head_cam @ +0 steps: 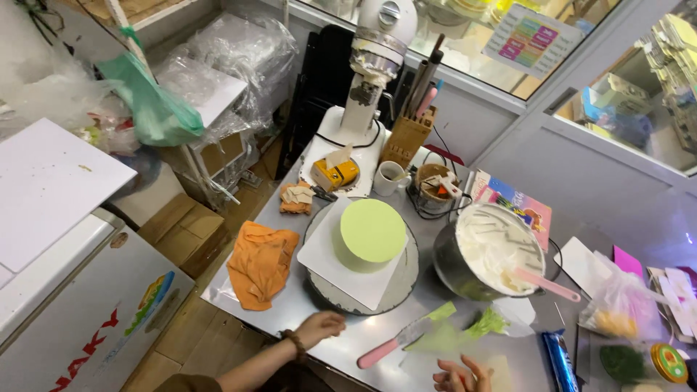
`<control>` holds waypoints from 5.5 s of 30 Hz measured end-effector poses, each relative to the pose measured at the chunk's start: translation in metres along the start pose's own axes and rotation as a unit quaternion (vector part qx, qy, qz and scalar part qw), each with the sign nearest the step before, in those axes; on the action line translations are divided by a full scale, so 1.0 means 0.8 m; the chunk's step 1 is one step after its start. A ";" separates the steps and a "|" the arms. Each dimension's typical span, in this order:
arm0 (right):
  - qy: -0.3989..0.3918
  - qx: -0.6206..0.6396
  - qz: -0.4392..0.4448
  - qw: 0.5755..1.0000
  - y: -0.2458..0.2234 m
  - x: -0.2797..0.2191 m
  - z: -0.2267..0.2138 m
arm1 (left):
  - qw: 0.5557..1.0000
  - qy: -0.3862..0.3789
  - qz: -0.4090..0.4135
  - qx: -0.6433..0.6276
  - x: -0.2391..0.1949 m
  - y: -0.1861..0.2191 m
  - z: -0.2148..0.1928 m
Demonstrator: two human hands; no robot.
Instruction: The person smooths the green frosting on a round cake using a spatula while rotating the cake on a turntable. They wipe the spatula with an orange cloth, reposition the parchment paper under the cake, and finally pick up a green piping bag to add frosting details on top.
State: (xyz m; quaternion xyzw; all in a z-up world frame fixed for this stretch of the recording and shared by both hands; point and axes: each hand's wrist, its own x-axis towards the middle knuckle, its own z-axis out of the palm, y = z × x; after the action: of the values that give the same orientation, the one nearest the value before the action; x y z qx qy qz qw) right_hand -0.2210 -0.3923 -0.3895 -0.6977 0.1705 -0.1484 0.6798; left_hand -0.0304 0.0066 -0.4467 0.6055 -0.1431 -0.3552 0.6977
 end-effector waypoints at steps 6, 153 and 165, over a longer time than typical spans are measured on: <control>-0.053 -0.034 0.038 0.997 -0.259 0.140 0.246 | 0.938 0.221 -0.093 -0.249 -0.025 0.108 -0.125; 0.102 -0.201 0.000 0.974 -0.345 0.212 0.392 | 0.979 0.100 -0.163 -0.069 0.031 0.152 -0.216; 0.049 -0.250 0.006 0.967 -0.340 0.221 0.374 | 0.975 0.082 -0.174 -0.111 0.014 0.167 -0.204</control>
State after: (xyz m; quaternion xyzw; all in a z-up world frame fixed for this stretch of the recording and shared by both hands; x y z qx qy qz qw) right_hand 0.0788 -0.1968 -0.1319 -0.8365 0.2392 -0.1312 0.4753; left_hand 0.1238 0.1224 -0.3598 0.5669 0.0631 -0.4338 0.6975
